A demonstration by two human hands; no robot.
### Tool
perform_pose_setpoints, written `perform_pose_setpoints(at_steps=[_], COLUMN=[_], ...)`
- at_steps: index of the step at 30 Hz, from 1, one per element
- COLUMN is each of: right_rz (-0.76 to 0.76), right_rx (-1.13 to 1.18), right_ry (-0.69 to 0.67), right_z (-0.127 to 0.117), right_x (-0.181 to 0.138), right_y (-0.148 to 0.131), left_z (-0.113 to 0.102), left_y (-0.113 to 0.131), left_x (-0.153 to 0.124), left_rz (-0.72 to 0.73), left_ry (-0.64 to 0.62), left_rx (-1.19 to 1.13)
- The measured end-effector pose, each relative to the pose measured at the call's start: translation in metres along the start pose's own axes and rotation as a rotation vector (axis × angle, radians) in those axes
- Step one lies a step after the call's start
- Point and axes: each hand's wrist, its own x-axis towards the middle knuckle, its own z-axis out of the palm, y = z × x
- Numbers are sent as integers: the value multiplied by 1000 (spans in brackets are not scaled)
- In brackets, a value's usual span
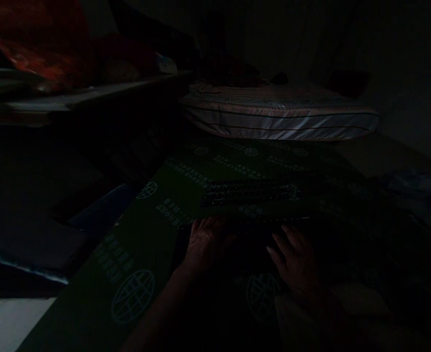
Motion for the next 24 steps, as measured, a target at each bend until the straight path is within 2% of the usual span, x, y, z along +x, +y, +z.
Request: perform_pose_setpoints(at_steps=[24], right_rz=[-4], right_rx=[-3], right_ry=[-10], right_z=[0], right_x=[0], right_y=[1], left_z=[3], left_y=[16], left_x=[3], left_rz=[-74], left_ry=[38], left_rx=[39])
